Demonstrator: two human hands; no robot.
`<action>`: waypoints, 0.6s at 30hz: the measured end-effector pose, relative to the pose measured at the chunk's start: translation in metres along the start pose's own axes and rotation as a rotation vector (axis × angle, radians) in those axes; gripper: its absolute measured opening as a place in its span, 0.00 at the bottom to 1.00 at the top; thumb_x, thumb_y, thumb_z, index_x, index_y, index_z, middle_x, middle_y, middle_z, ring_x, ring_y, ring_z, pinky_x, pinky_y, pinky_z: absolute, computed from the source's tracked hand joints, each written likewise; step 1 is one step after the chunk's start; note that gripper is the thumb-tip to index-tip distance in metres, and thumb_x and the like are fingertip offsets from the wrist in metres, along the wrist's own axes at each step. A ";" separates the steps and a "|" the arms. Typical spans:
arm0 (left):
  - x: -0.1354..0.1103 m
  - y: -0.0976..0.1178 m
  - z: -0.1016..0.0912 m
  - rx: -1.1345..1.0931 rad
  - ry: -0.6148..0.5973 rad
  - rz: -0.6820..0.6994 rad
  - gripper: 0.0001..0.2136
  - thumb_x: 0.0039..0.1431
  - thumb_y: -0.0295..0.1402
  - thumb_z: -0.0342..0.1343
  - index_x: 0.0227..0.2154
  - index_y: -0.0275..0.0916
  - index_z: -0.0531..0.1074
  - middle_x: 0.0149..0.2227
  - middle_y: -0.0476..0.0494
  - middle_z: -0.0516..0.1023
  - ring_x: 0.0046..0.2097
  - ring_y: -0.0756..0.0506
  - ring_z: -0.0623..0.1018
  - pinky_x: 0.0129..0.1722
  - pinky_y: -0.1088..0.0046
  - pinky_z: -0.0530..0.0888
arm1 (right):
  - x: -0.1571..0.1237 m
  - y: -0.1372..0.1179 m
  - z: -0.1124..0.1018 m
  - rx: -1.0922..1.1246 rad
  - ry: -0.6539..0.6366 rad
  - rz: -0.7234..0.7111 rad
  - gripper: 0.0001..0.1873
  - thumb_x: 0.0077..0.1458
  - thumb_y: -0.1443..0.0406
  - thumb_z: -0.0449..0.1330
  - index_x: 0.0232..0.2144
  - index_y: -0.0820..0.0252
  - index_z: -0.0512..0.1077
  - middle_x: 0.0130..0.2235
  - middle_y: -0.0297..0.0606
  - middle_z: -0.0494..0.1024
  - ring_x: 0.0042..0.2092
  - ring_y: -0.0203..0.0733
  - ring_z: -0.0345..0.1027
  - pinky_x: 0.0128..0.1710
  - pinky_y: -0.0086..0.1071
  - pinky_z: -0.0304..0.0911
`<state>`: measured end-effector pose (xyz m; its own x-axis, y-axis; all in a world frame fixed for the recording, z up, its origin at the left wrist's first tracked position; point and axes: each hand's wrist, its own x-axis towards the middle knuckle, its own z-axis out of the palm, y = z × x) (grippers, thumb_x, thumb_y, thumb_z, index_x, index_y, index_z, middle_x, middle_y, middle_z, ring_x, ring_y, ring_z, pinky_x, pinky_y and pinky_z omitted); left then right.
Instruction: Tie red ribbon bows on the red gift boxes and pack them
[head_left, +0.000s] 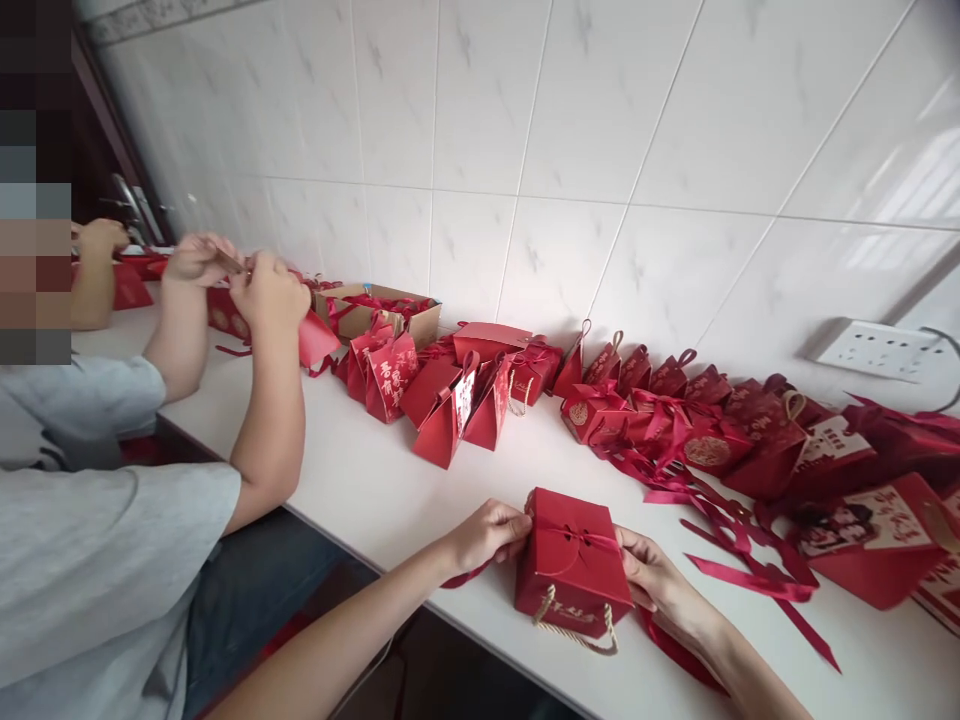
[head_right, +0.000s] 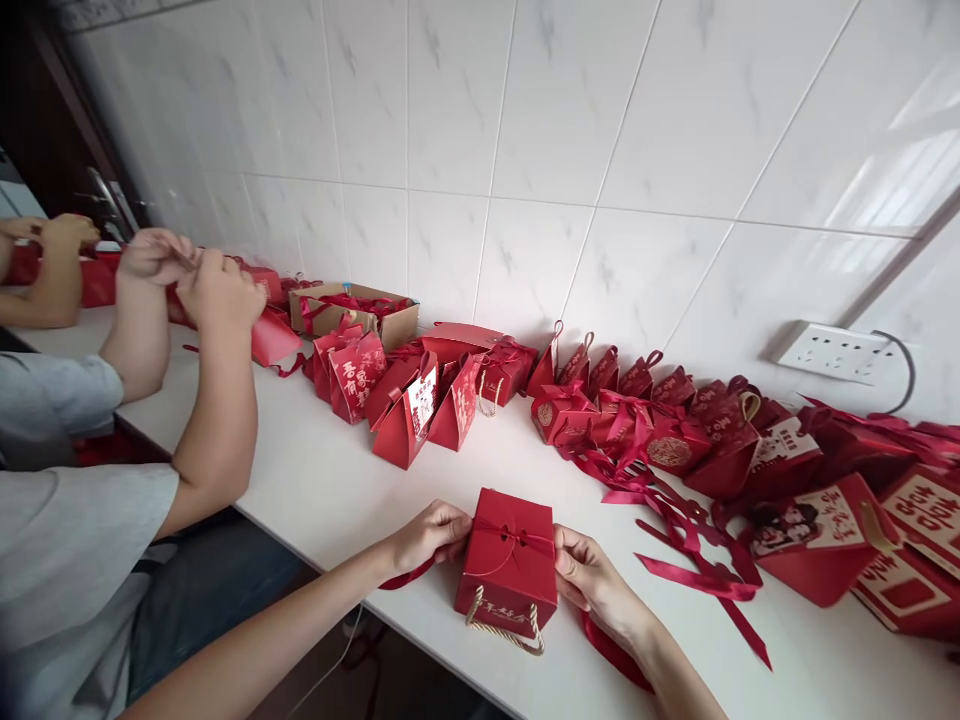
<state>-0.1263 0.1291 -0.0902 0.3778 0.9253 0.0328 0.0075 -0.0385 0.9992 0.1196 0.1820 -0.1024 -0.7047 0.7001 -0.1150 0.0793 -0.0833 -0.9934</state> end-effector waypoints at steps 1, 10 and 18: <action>0.000 -0.001 0.001 0.013 0.011 -0.001 0.28 0.53 0.59 0.47 0.14 0.37 0.59 0.15 0.51 0.59 0.20 0.53 0.60 0.22 0.73 0.54 | 0.000 0.001 0.000 0.013 0.011 -0.021 0.28 0.41 0.41 0.62 0.22 0.57 0.62 0.19 0.26 0.55 0.19 0.28 0.36 0.20 0.28 0.35; -0.013 0.015 -0.002 0.250 0.006 -0.038 0.28 0.52 0.60 0.45 0.19 0.36 0.63 0.19 0.49 0.65 0.24 0.51 0.66 0.26 0.74 0.62 | -0.011 -0.015 0.003 -0.088 0.033 -0.095 0.25 0.49 0.45 0.59 0.20 0.59 0.62 0.19 0.29 0.61 0.21 0.31 0.48 0.23 0.29 0.43; -0.036 0.046 -0.026 0.536 0.010 -0.193 0.15 0.53 0.45 0.54 0.28 0.36 0.71 0.24 0.48 0.71 0.29 0.47 0.71 0.30 0.72 0.65 | -0.025 -0.054 -0.004 -0.244 0.053 0.005 0.26 0.45 0.43 0.61 0.21 0.60 0.63 0.22 0.31 0.65 0.26 0.35 0.59 0.30 0.32 0.55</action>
<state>-0.1634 0.1033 -0.0447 0.3145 0.9378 -0.1469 0.5453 -0.0518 0.8366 0.1352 0.1718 -0.0461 -0.6665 0.7367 -0.1140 0.2557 0.0823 -0.9633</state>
